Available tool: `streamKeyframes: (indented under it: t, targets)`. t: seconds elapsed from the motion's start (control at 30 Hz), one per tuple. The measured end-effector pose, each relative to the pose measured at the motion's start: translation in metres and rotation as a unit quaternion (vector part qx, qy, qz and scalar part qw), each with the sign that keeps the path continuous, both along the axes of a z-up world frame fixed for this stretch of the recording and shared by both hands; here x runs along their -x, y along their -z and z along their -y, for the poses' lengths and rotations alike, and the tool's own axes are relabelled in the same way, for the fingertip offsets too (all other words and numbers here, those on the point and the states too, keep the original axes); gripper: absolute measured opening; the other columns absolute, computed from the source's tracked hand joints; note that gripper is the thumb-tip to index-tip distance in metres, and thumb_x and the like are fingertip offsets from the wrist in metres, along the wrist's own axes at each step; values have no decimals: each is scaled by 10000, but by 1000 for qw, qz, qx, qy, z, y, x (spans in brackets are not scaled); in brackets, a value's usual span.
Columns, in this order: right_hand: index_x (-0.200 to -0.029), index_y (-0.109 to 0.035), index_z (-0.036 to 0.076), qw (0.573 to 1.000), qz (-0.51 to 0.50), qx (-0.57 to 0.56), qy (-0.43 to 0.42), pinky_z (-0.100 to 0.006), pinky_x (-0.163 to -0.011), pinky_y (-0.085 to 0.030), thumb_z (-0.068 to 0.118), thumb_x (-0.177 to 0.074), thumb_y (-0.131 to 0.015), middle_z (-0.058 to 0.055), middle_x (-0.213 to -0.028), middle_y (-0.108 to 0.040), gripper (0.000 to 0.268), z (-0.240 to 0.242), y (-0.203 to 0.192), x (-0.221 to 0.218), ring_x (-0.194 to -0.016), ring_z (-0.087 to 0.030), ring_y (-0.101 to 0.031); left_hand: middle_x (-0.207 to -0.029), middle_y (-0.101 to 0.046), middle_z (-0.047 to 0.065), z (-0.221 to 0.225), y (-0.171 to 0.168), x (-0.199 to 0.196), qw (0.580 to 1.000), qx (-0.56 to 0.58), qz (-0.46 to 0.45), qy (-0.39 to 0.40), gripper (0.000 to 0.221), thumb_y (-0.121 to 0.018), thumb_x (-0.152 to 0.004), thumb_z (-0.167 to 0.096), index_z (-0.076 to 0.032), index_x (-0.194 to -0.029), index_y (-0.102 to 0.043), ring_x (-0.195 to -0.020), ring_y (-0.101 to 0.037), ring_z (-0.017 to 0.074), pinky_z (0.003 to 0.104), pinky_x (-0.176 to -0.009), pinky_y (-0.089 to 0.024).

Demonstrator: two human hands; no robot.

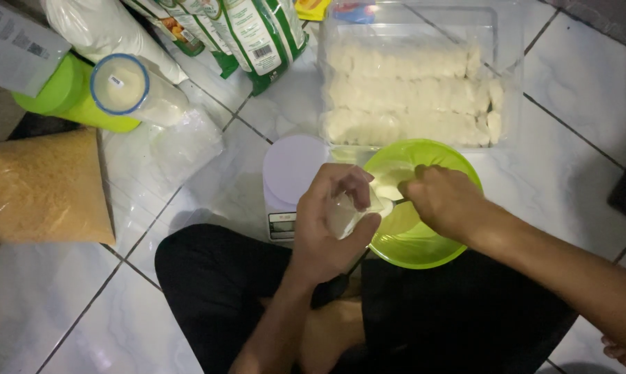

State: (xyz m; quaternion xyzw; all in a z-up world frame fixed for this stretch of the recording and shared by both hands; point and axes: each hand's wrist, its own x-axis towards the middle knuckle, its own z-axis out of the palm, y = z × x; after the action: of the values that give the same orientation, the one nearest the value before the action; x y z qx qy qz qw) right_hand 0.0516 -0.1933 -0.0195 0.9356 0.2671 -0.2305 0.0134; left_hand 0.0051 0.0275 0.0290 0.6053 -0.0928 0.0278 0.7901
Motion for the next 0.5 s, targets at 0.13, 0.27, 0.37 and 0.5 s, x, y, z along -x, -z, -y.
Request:
streamKeyframes:
  t: [0.13,0.27,0.37,0.5]
  targets:
    - [-918,-794,189,1000,2,29,5,-432,-694,-641,98,-962,-475,-133,-876,-689,335,5,-30,2,-785,-304,-742,-835,-626,86,0,8,0,1000,-17,12,10,403,-720,-783,18,5,-1168,-604,-804,-609,178,357,-824,-515]
    - [-1076,-751,258,996,-52,36,64,-514,-746,-609,142,-897,-522,-125,-943,-691,313,16,-55,3,-908,-362,-728,-849,-574,60,0,-2,3,998,-57,3,21,425,-655,-781,56,-55,-1183,-575,-816,-548,166,324,-808,-476]
    - [-1162,-699,335,990,-73,75,90,-533,-756,-573,178,-877,-531,-72,-973,-661,366,26,-73,3,-962,-357,-703,-874,-528,27,3,-9,4,995,-98,1,27,458,-584,-771,71,-108,-1191,-546,-829,-501,141,280,-825,-440]
    - [-1225,-685,444,984,-72,111,122,-486,-764,-618,289,-940,-535,19,-1078,-691,357,45,-92,1,-995,-290,-735,-915,-516,37,10,-6,4,989,-142,23,21,462,-562,-752,51,-57,-1201,-562,-853,-496,156,313,-813,-458]
